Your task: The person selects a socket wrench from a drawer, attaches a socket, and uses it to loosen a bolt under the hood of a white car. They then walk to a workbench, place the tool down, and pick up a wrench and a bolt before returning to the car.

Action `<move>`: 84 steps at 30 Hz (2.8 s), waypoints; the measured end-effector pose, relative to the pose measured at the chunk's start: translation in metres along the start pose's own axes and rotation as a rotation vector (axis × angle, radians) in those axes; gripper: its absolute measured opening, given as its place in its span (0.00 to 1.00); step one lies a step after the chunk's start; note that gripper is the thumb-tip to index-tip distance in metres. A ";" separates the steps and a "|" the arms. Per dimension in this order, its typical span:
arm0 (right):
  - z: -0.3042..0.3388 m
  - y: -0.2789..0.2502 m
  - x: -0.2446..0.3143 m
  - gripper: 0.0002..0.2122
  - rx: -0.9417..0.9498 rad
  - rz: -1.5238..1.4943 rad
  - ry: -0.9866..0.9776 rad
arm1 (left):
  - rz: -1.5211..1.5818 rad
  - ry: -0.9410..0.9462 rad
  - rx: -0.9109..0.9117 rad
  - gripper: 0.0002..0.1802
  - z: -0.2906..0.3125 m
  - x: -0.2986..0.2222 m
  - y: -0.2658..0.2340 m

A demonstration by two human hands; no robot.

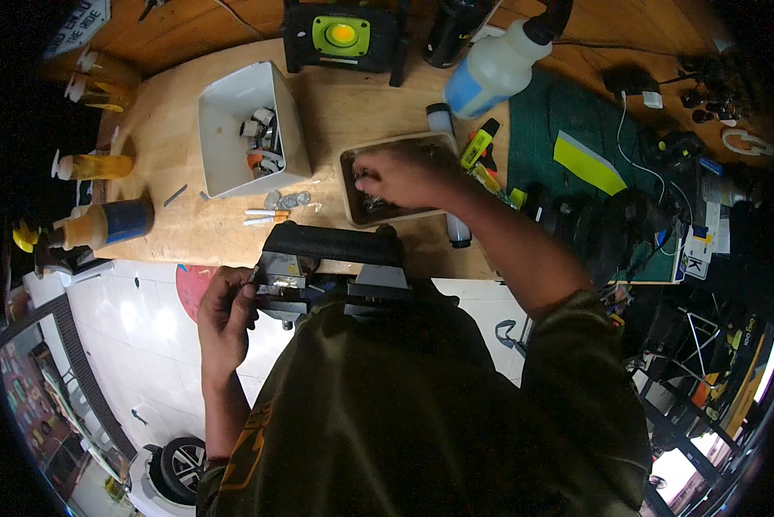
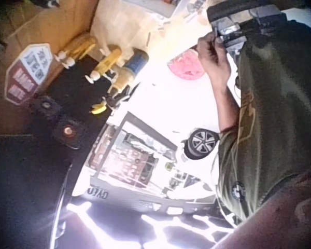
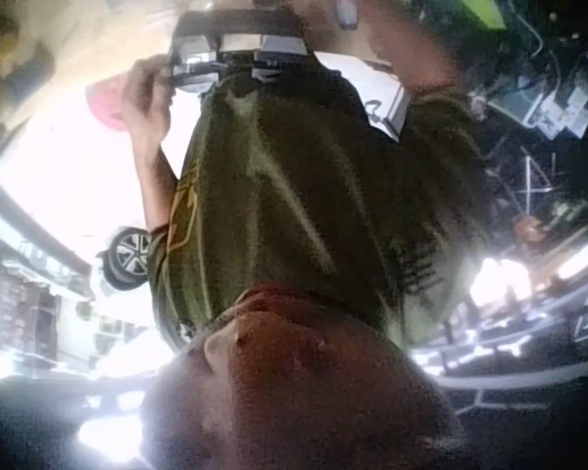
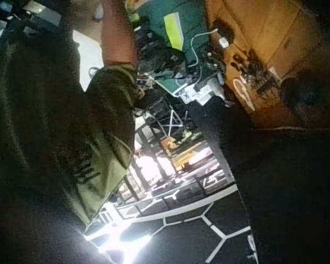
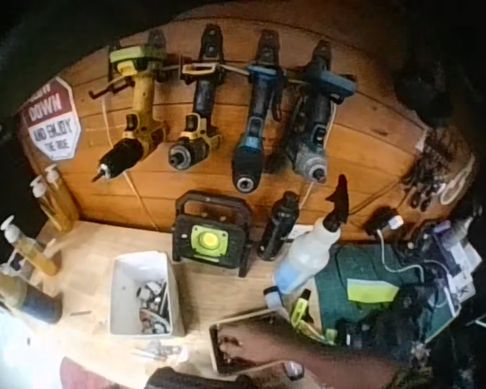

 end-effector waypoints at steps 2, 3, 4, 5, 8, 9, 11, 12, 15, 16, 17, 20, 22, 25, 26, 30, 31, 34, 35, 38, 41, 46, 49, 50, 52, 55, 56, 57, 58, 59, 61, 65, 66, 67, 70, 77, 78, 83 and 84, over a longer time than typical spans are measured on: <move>0.013 -0.017 -0.015 0.12 -0.071 -0.240 0.042 | 0.042 -0.017 -0.010 0.08 0.001 0.003 0.000; 0.016 -0.020 -0.027 0.12 -0.095 -0.304 0.047 | 0.062 -0.022 -0.013 0.08 0.000 0.003 0.001; 0.019 -0.022 -0.039 0.11 -0.119 -0.369 0.052 | 0.057 -0.021 -0.012 0.08 -0.001 0.003 0.001; 0.023 -0.026 -0.040 0.11 -0.144 -0.436 0.059 | 0.051 -0.021 -0.009 0.08 -0.002 0.003 0.001; 0.036 -0.037 -0.028 0.12 -0.168 -0.105 0.112 | 0.047 -0.023 -0.005 0.08 -0.003 0.003 0.002; 0.039 -0.038 -0.021 0.12 -0.174 0.019 0.121 | 0.046 -0.024 -0.005 0.08 -0.003 0.002 0.002; 0.042 -0.032 -0.014 0.10 -0.193 0.185 0.046 | 0.060 -0.029 -0.003 0.08 -0.004 0.002 0.003; 0.040 -0.022 -0.020 0.09 -0.199 0.235 0.023 | 0.054 -0.026 0.004 0.07 -0.004 0.001 0.004; 0.030 -0.002 -0.027 0.09 -0.080 0.354 0.088 | 0.035 -0.004 0.009 0.07 -0.006 0.000 0.005; 0.028 0.002 -0.026 0.10 -0.034 0.353 0.148 | 0.028 0.006 0.007 0.07 -0.006 -0.001 0.005; 0.026 0.005 -0.026 0.12 0.014 0.354 0.208 | 0.019 0.013 0.005 0.07 -0.006 -0.001 0.005; 0.017 0.003 -0.013 0.12 -0.011 0.307 0.200 | -0.017 0.043 -0.004 0.07 -0.006 -0.002 0.004; 0.009 0.012 -0.014 0.12 -0.009 0.289 0.122 | -0.052 0.076 -0.014 0.07 -0.005 -0.004 0.004; 0.003 0.021 -0.016 0.13 0.138 0.283 0.101 | -0.039 0.059 -0.018 0.07 -0.005 -0.007 0.005; 0.005 0.027 -0.017 0.13 0.216 0.283 0.110 | -0.041 0.054 -0.020 0.07 -0.004 -0.005 0.004; 0.006 0.012 -0.018 0.14 -0.025 0.265 0.159 | -0.042 0.043 -0.028 0.07 -0.004 0.000 0.003; 0.003 0.014 -0.019 0.15 0.028 0.296 0.186 | -0.041 0.043 -0.029 0.07 -0.004 0.001 0.003; 0.003 0.016 -0.009 0.15 0.126 0.381 0.168 | -0.018 -0.002 -0.028 0.07 -0.004 0.000 0.003; 0.004 0.018 -0.006 0.15 0.148 0.410 0.146 | -0.021 0.008 -0.026 0.07 -0.005 0.000 0.003; 0.003 0.029 -0.009 0.16 0.261 0.488 0.030 | -0.019 0.031 -0.023 0.07 -0.006 -0.001 0.002; 0.009 0.020 -0.012 0.15 0.344 0.473 0.103 | -0.001 0.037 -0.029 0.07 -0.005 -0.001 0.003; 0.009 0.003 -0.004 0.16 0.085 0.433 0.143 | 0.022 0.004 -0.030 0.07 -0.006 0.000 0.003; 0.005 0.011 -0.007 0.16 0.113 0.454 0.113 | -0.003 -0.009 -0.024 0.07 -0.007 0.000 0.003; 0.003 0.014 -0.006 0.17 0.122 0.450 0.091 | 0.000 -0.001 -0.026 0.07 -0.007 0.000 0.003; 0.009 0.021 -0.009 0.16 0.257 0.494 0.093 | 0.005 0.015 -0.031 0.08 -0.007 0.001 0.002; 0.009 0.015 -0.017 0.14 0.196 0.452 0.102 | -0.014 0.023 -0.026 0.07 -0.007 0.001 0.002; 0.007 0.009 -0.014 0.13 0.134 0.418 0.106 | -0.019 0.034 -0.030 0.07 -0.007 0.001 0.001; 0.008 0.007 -0.008 0.12 0.103 0.423 0.094 | -0.023 0.044 -0.034 0.07 -0.007 0.001 0.001; 0.009 0.005 0.001 0.12 0.073 0.429 0.081 | -0.028 0.054 -0.037 0.07 -0.007 0.001 0.001; 0.010 0.002 0.008 0.11 0.038 0.432 0.074 | -0.012 0.028 -0.034 0.07 -0.008 0.000 0.002; -0.006 0.021 -0.003 0.09 0.069 0.442 0.049 | 0.020 -0.025 -0.028 0.07 -0.009 -0.003 0.003; -0.012 0.026 0.008 0.07 0.118 0.505 -0.007 | -0.018 0.001 -0.020 0.07 -0.008 -0.002 0.002; -0.012 0.025 0.008 0.07 0.135 0.517 0.022 | -0.030 0.019 -0.021 0.07 -0.008 -0.002 0.001; -0.013 0.024 0.007 0.06 0.151 0.529 0.051 | -0.041 0.037 -0.023 0.07 -0.008 -0.003 0.001; -0.012 0.026 -0.001 0.06 0.080 0.632 -0.033 | -0.020 0.008 -0.023 0.07 -0.006 0.002 0.000; -0.015 0.038 0.015 0.05 0.037 0.802 -0.169 | -0.047 0.056 -0.021 0.08 -0.006 -0.002 -0.001; -0.014 0.038 0.015 0.06 0.030 0.819 -0.170 | -0.048 0.056 -0.020 0.08 -0.005 -0.002 -0.002; -0.007 0.017 0.009 0.08 -0.249 0.653 -0.101 | -0.044 0.060 -0.014 0.08 -0.007 -0.002 -0.001; -0.001 0.000 0.012 0.08 -0.308 0.486 -0.065 | -0.052 0.059 -0.020 0.08 -0.006 -0.003 -0.002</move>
Point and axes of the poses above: each hand's wrist, its own z-axis away from the middle knuckle, its own y-axis out of the palm, x = y × z, the point moved 9 cm from there along -z, towards the middle knuckle, and after that the axes turned 7 degrees about y, right-handed, at the moved point
